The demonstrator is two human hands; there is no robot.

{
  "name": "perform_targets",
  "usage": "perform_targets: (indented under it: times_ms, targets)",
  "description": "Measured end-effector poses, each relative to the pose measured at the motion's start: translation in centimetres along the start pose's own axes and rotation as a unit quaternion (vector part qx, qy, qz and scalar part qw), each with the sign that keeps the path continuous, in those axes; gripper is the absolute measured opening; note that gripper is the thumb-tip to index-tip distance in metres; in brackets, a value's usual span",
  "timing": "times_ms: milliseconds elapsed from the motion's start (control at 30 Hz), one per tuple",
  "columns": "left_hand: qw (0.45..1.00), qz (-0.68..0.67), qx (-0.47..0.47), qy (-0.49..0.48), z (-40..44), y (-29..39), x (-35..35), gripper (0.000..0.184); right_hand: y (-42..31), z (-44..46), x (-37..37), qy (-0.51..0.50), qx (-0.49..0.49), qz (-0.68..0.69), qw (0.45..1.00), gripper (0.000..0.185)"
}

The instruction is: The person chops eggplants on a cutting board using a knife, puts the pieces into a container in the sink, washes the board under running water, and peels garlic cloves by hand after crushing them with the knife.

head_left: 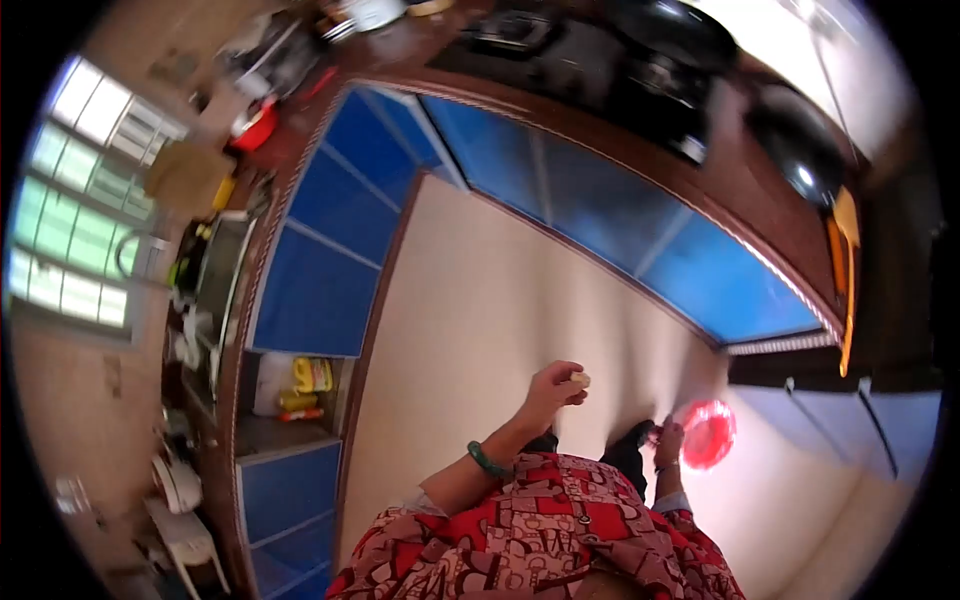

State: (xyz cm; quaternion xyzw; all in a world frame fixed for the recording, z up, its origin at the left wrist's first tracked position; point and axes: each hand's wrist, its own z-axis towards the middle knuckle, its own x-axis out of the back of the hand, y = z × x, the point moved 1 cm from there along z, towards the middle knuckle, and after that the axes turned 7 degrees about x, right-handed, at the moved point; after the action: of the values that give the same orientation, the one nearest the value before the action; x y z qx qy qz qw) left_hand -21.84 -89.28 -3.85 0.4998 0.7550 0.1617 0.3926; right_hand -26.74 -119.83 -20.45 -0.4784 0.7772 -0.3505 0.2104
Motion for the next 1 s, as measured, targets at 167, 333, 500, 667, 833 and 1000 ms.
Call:
perform_targets:
  times_ms: [167,333,500,667,833,1000]
  targets:
    - [0.97,-0.116,-0.152,0.153,-3.5,8.2,13.5,0.03,-4.0,-2.0,-15.8,-0.173,0.005,-0.197,0.965,0.035]
    - [0.918,-0.21,-0.254,0.223,-5.3,15.3,23.3,0.03,-7.2,0.0,-26.3,-0.201,0.046,-0.239,0.949,0.022]
    - [0.86,-0.25,-0.312,0.316,-4.1,20.5,34.1,0.03,-4.7,7.5,-38.5,-0.269,-0.166,-0.085,0.945,0.025]
    - [0.794,-0.31,-0.31,0.421,-5.7,27.8,41.7,0.026,-6.6,2.4,-61.7,-0.333,0.032,-0.265,0.904,0.007]
    - [0.741,-0.324,-0.364,0.462,-6.9,32.1,48.8,0.023,-9.8,-7.3,-87.9,-0.547,0.242,-0.364,0.714,0.014]
    - [0.724,-0.355,-0.354,0.475,-5.8,36.2,55.6,0.023,-9.8,-23.0,-105.0,-0.655,0.508,-0.209,0.519,0.023]
